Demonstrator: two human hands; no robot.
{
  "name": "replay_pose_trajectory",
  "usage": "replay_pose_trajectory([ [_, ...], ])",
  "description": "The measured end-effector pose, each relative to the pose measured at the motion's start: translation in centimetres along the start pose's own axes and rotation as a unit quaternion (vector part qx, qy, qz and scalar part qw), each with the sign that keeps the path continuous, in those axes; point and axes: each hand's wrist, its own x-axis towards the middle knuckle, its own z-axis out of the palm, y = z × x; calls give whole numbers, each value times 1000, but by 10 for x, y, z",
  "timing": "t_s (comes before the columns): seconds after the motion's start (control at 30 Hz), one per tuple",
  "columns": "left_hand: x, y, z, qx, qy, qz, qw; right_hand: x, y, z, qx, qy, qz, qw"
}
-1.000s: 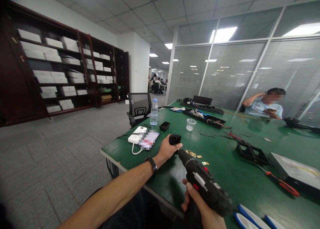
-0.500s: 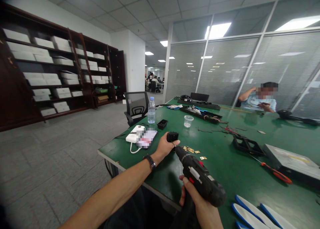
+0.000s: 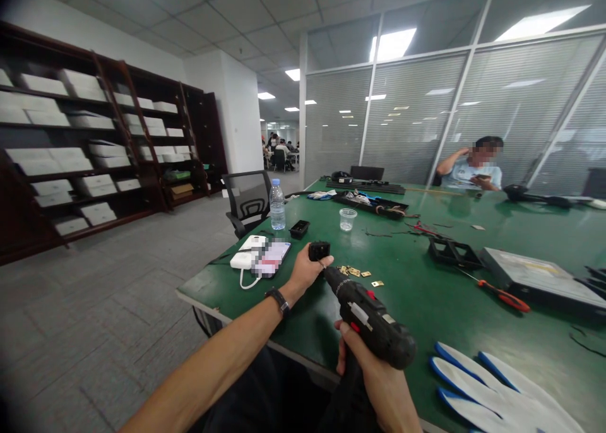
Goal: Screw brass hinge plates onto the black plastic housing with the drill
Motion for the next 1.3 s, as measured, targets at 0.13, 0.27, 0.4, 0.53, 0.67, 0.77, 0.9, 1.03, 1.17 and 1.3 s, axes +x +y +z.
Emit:
replay_pose_trajectory([
  [0.13,1,-2,0,4,-6,0,1000,0,-2,1,-20,7,-2,1000],
  [0.27,2,-3,-1,12,-8,5,1000,1,0,-2,-57,-18,-19,998],
  [0.4,2,-4,-1,25,-12,12,1000,4,3,-3,-88,-45,-35,995],
  [0.53,3,-7,0,39,-7,8,999,6,4,-2,-110,-53,-45,992],
  [0.67,5,-10,1,38,-9,4,999,6,3,-1,-123,-50,-60,989],
  [0.77,6,-13,1,36,-15,7,999,4,2,-1,-120,-50,-60,990],
  [0.9,7,-16,1,35,-14,12,999,3,1,-1,-98,-55,-47,993],
  [1.03,7,-14,0,27,-7,4,1000,3,-1,-2,-63,-60,-33,996],
  [1.17,6,-8,-1,40,2,9,999,4,0,-5,-12,-61,-17,998],
  [1.3,4,-3,-2,62,1,24,998,8,5,-7,17,-54,3,998],
])
